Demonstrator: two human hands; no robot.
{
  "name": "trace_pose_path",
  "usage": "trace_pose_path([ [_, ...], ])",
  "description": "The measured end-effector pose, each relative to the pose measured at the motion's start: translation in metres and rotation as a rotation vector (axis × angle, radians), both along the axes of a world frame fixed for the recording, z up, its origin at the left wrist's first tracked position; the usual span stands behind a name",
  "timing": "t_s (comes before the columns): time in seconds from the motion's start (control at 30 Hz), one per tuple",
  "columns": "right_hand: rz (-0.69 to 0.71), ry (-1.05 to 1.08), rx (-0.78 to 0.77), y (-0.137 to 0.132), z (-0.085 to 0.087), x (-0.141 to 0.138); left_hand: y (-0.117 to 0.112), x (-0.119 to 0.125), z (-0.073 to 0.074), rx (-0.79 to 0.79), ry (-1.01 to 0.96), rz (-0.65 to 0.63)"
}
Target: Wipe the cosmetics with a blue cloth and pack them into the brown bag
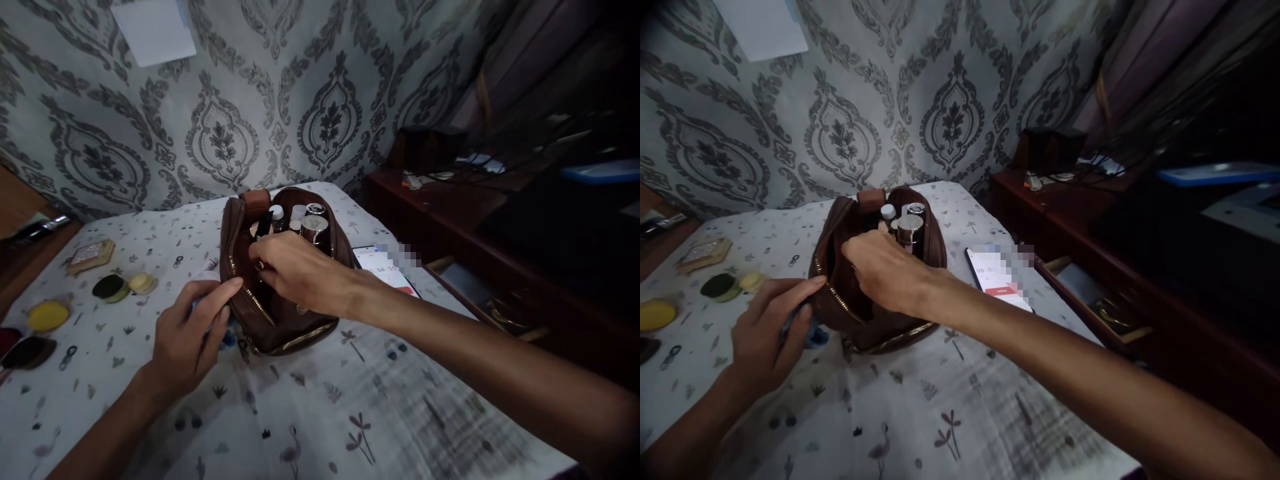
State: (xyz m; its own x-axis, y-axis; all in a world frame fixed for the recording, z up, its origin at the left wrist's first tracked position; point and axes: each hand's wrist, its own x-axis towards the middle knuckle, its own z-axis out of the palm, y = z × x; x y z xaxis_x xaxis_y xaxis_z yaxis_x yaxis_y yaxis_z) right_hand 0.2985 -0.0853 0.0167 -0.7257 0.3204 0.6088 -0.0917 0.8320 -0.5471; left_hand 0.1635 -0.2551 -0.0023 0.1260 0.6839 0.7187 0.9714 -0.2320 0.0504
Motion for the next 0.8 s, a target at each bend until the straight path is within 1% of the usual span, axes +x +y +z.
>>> trace_pose_path([
  [0.07, -0.002, -0.041, 0.023, 0.001, -0.001, -0.005, 0.000, 0.000, 0.001, 0.010, 0.017, 0.009],
  [0.13, 0.010, -0.164, 0.045, 0.001, 0.002, -0.009, 0.001, 0.001, 0.002, 0.019, 0.021, 0.000],
  [0.27, -0.044, -0.489, 0.178, -0.003, 0.019, -0.012, 0.002, 0.002, 0.003, 0.026, 0.023, -0.027],
  [0.37, -0.072, -0.631, 0.242, -0.007, 0.032, -0.013, 0.002, 0.002, 0.003, 0.031, 0.036, -0.034],
  [0.43, -0.083, -0.692, 0.259, -0.009, 0.038, -0.014, 0.002, 0.001, 0.002, 0.026, 0.035, -0.037],
  [0.53, -0.080, -0.740, 0.276, -0.009, 0.037, -0.015, 0.001, 0.001, 0.001, 0.017, 0.024, -0.045],
  [0.7, -0.095, -0.677, 0.303, -0.004, 0.027, -0.016, 0.001, 0.001, 0.000, 0.011, 0.012, -0.054],
  [0.8, -0.113, -0.651, 0.283, -0.002, 0.028, -0.013, 0.001, 0.001, 0.000, 0.014, 0.010, -0.064],
])
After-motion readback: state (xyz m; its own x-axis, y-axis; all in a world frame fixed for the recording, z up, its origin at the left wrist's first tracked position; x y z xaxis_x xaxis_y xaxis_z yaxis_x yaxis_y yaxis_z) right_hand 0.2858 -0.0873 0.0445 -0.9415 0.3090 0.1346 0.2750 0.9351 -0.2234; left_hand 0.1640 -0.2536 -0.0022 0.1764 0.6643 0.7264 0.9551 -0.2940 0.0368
